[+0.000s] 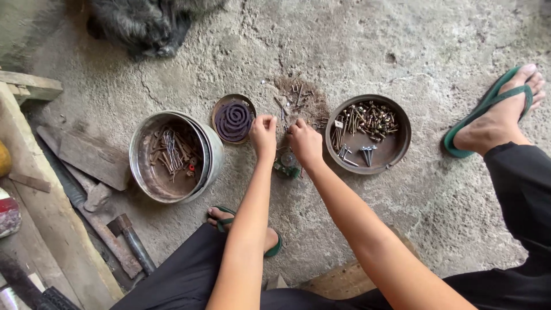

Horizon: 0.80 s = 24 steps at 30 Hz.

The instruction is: Sorting through various nails and screws in a metal container and placing them into a separate lid.

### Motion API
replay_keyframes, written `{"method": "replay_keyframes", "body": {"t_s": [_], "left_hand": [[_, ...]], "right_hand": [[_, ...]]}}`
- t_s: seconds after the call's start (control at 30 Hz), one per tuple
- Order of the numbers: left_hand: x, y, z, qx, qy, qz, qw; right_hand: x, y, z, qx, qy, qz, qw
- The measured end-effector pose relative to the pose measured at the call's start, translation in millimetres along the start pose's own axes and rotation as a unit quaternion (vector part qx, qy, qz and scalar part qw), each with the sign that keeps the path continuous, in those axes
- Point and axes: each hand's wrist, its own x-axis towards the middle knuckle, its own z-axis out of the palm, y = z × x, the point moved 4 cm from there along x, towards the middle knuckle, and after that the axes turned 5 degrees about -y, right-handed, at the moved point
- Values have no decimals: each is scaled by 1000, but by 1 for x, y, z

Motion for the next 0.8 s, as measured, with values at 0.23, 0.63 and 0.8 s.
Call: {"method": "replay_keyframes", "body": {"t_s": [0.23,0.63,0.8], "left_hand": [[31,-2,39,75,-57,-14,995],[42,-18,46,277,-231,-95,928],[40,-30,16,73,-204,-68,974]], "right_hand": [[8,-13,-7,-23,-11,31,999],[15,-25,35,-178,-90,66,978],[9,-24,39,-261,-80,40,961]]}}
